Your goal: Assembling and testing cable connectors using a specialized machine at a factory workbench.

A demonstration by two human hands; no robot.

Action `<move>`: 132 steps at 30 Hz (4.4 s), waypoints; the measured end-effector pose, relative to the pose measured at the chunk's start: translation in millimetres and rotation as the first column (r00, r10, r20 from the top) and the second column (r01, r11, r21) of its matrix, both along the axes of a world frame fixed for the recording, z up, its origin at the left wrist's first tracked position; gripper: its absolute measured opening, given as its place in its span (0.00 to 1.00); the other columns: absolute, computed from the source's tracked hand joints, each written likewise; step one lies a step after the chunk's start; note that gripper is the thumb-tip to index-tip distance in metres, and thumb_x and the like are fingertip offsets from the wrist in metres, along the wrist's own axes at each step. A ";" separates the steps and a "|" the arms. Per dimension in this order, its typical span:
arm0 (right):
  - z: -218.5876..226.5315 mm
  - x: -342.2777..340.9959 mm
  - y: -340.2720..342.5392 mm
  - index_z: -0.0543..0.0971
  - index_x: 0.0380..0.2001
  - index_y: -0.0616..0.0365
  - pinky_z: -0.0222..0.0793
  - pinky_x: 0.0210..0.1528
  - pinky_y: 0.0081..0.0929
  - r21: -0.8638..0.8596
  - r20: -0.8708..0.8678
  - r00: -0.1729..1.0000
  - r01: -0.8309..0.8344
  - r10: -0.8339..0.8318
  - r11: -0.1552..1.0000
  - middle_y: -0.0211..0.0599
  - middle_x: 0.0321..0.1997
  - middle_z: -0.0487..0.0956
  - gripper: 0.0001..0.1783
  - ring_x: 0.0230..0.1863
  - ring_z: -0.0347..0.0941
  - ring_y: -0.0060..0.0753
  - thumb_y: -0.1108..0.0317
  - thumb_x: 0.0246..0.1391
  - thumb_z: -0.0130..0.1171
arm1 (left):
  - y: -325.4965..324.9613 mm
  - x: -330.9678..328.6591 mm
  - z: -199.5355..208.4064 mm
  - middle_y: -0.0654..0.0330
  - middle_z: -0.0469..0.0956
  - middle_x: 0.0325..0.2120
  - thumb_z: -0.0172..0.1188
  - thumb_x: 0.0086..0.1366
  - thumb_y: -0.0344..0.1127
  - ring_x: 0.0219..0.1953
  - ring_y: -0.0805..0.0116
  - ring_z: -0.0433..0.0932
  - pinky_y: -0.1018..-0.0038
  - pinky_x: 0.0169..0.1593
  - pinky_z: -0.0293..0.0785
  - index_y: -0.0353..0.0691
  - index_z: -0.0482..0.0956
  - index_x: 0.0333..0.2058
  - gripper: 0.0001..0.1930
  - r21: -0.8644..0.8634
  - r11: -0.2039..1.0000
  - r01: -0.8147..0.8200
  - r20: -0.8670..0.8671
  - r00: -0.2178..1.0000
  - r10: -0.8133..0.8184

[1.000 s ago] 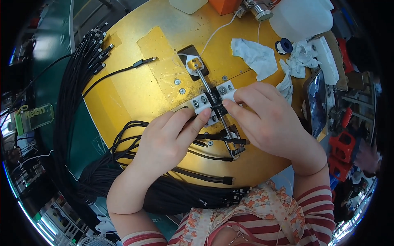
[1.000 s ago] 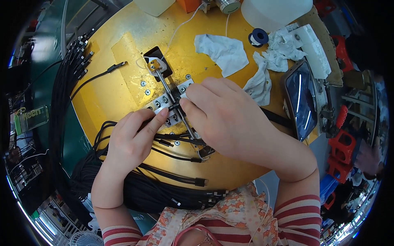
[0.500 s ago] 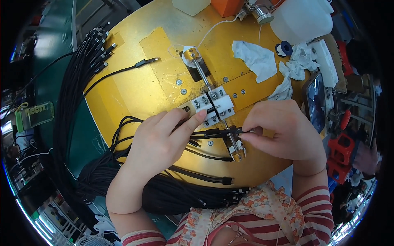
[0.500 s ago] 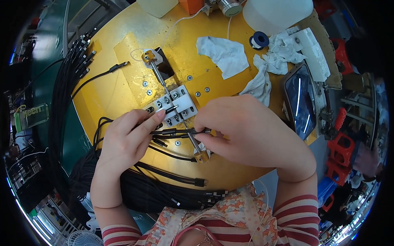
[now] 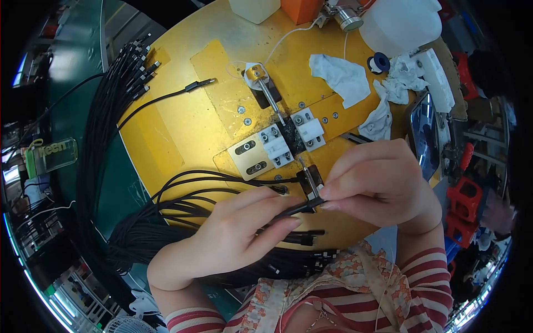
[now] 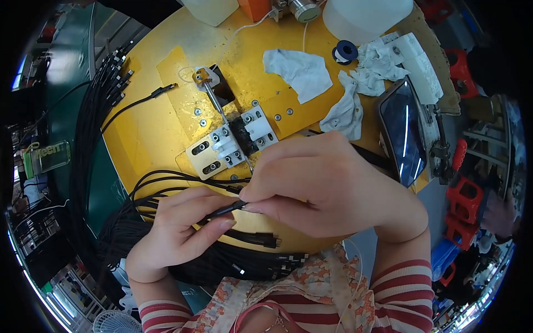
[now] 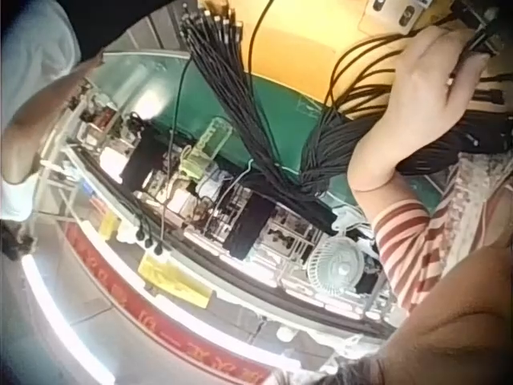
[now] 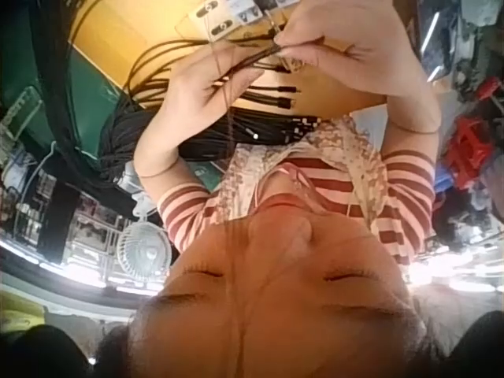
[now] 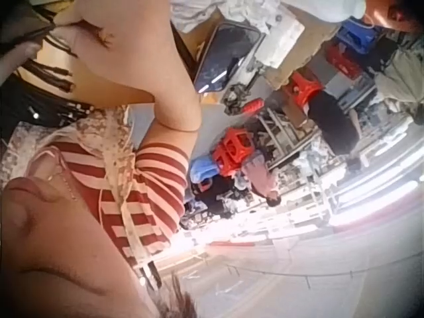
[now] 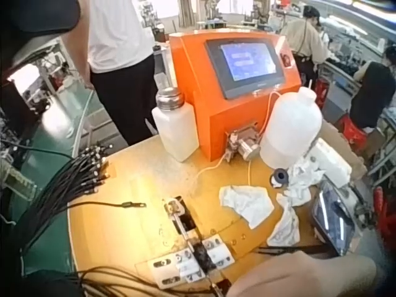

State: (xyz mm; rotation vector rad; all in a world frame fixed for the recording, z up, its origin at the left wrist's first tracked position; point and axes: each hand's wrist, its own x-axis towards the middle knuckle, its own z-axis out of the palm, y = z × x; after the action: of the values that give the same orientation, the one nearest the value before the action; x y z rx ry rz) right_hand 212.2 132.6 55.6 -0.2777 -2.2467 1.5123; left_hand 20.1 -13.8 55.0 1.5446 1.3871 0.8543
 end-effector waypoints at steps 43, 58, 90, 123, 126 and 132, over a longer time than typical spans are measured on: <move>-34.1 -21.0 8.2 0.79 0.32 0.63 0.69 0.36 0.32 0.607 0.179 0.969 0.027 -0.170 0.794 0.37 0.33 0.75 0.11 0.34 0.74 0.39 0.79 0.40 0.62 | 8.9 -15.1 -45.8 0.58 0.73 0.36 0.61 0.53 0.27 0.30 0.66 0.70 0.73 0.33 0.70 0.36 0.77 0.53 0.25 0.311 0.942 0.126 -0.637 0.763 0.108; -19.3 -19.0 -4.7 0.79 0.40 0.71 0.70 0.35 0.31 0.787 0.314 0.929 -0.141 -0.193 0.601 0.40 0.38 0.74 0.15 0.35 0.73 0.37 0.76 0.47 0.62 | 10.1 -14.4 -44.6 0.58 0.72 0.37 0.60 0.53 0.29 0.33 0.66 0.70 0.74 0.35 0.70 0.39 0.77 0.54 0.26 0.300 0.943 0.141 -0.670 0.735 0.103; -51.3 -38.3 11.0 0.81 0.34 0.61 0.68 0.32 0.23 -0.277 0.087 0.924 0.381 -0.372 0.882 0.34 0.28 0.80 0.07 0.27 0.74 0.31 0.71 0.51 0.64 | -12.9 -2.7 10.0 0.51 0.71 0.45 0.65 0.55 0.34 0.52 0.49 0.67 0.59 0.54 0.67 0.38 0.77 0.32 0.09 -0.219 0.966 0.136 -0.611 0.753 -0.244; -36.2 -26.5 -15.7 0.75 0.28 0.58 0.71 0.29 0.38 0.045 0.390 0.891 0.232 -0.231 0.972 0.41 0.25 0.80 0.03 0.24 0.77 0.45 0.72 0.50 0.59 | -58.1 25.8 11.4 0.56 0.72 0.32 0.60 0.60 0.46 0.36 0.61 0.72 0.71 0.38 0.74 0.38 0.79 0.31 0.15 -0.318 0.772 0.550 -0.435 0.639 -0.634; -43.1 -27.0 -12.8 0.76 0.29 0.59 0.70 0.28 0.39 0.227 0.151 0.892 0.388 -0.426 0.893 0.40 0.22 0.78 0.04 0.22 0.75 0.47 0.70 0.52 0.59 | -69.8 31.5 9.3 0.57 0.71 0.32 0.62 0.59 0.45 0.37 0.60 0.72 0.70 0.41 0.74 0.38 0.78 0.30 0.14 -0.267 0.844 0.465 -0.462 0.707 -0.536; -41.4 -4.8 42.8 0.81 0.30 0.60 0.69 0.33 0.36 0.520 -0.172 0.828 0.536 -0.533 0.665 0.39 0.27 0.75 0.12 0.29 0.74 0.43 0.60 0.57 0.62 | -104.2 43.4 21.3 0.47 0.70 0.52 0.66 0.56 0.39 0.56 0.48 0.70 0.61 0.61 0.68 0.39 0.74 0.47 0.21 -0.201 0.968 0.153 -0.441 0.868 -0.229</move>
State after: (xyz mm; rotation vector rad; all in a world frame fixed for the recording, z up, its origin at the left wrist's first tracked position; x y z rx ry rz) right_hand 207.4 175.4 14.2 -0.6815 -2.2018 0.5222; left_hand 63.4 -118.0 76.2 1.7944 1.5527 0.2463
